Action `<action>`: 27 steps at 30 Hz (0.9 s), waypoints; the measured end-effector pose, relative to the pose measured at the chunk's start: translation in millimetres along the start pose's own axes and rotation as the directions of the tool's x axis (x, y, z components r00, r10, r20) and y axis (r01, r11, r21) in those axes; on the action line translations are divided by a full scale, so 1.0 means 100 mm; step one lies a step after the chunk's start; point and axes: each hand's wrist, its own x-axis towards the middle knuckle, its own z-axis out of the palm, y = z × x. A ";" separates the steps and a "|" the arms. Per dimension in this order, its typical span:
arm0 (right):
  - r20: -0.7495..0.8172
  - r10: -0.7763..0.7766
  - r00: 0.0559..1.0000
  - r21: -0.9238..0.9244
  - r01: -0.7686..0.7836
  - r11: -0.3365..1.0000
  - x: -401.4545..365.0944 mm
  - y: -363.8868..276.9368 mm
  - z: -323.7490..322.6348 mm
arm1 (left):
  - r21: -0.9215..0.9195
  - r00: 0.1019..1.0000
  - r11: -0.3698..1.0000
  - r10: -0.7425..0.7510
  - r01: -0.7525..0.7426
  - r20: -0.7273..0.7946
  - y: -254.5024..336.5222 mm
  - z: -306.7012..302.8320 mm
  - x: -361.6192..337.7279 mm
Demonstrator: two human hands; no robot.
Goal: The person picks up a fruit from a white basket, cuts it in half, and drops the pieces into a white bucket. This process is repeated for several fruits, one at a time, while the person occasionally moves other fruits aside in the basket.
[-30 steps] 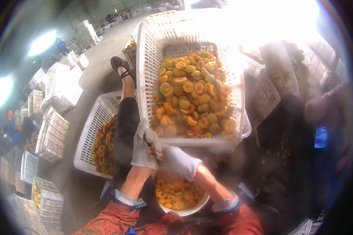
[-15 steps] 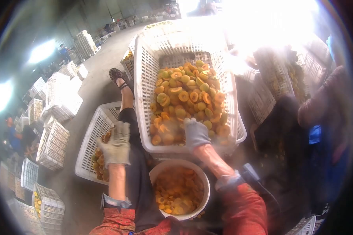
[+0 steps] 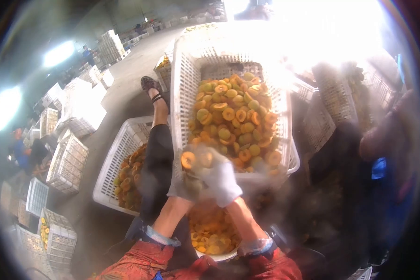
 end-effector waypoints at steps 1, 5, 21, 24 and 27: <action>-0.044 -0.292 0.955 -0.343 0.260 0.902 0.02 0.14 -0.07 | -0.023 1.000 0.999 0.030 -0.030 -0.001 0.05 0.02 0.02; -0.061 -0.251 0.966 -0.678 0.144 0.721 -0.08 0.39 -0.07 | -0.007 0.999 0.999 0.031 -0.031 -0.012 0.14 0.08 0.02; -0.084 -0.231 0.969 -0.743 0.094 0.663 -0.18 0.37 0.25 | 0.791 0.835 0.389 0.484 -0.473 0.262 -0.02 0.12 -0.12; -0.114 -0.160 0.980 -0.694 0.037 0.719 -0.19 0.34 0.27 | 0.885 0.776 0.094 0.530 -0.455 0.343 -0.04 0.12 -0.12; -0.055 -0.148 0.987 -0.754 0.057 0.655 -0.22 0.23 0.25 | 0.774 0.780 0.387 0.588 -0.502 0.212 -0.09 0.25 -0.19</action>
